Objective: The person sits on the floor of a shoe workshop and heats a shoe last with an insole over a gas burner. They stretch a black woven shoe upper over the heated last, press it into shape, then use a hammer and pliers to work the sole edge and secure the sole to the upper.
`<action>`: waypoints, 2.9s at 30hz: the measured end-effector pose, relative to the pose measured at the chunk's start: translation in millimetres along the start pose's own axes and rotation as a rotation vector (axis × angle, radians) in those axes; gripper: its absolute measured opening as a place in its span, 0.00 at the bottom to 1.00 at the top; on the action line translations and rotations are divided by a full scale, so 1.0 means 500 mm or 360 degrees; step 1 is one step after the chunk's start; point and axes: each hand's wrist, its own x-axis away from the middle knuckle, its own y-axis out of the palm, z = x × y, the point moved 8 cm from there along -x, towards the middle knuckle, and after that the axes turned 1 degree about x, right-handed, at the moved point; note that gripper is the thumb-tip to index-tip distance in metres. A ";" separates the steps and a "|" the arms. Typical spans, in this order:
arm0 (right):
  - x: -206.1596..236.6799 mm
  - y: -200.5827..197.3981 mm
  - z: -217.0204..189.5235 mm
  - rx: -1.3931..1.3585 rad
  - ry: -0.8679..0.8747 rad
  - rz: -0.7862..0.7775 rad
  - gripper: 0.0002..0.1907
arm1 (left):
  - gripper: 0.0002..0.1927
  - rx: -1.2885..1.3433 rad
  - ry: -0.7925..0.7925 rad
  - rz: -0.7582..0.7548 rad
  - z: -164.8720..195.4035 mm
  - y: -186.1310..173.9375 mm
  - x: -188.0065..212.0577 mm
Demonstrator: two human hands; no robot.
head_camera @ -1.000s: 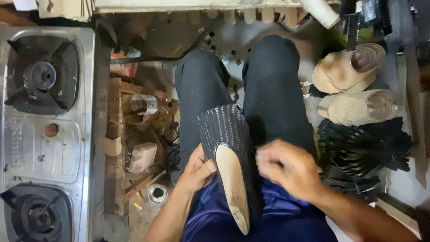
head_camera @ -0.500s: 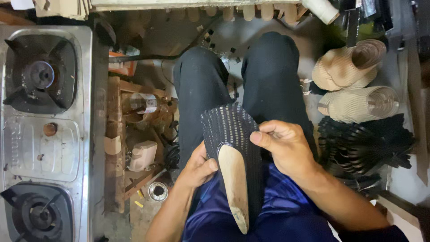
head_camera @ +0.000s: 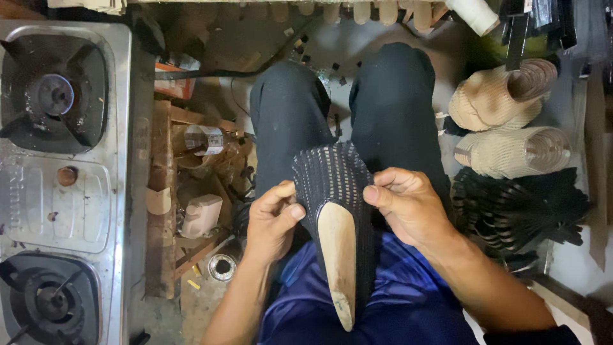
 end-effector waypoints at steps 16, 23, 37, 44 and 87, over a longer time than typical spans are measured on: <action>-0.142 -0.038 0.023 -0.0057 0.0201 0.0287 0.03 | 0.06 0.0067 -0.0317 0.0535 -0.083 -0.071 -0.120; -0.128 -0.047 0.030 -0.0042 0.0186 0.0242 0.02 | 0.06 0.0098 -0.0265 0.0459 -0.079 -0.068 -0.113; -0.051 -0.078 0.055 -0.0104 0.0129 0.0202 0.03 | 0.04 0.0016 -0.0272 0.0416 -0.105 -0.055 -0.029; -0.027 -0.063 0.013 -0.0203 0.0088 -0.0075 0.03 | 0.03 0.0540 -0.0405 0.0130 -0.094 0.006 -0.037; 0.106 -0.193 -0.104 0.0797 0.0357 0.0681 0.14 | 0.23 -0.2827 0.1335 -0.0644 0.040 0.282 -0.235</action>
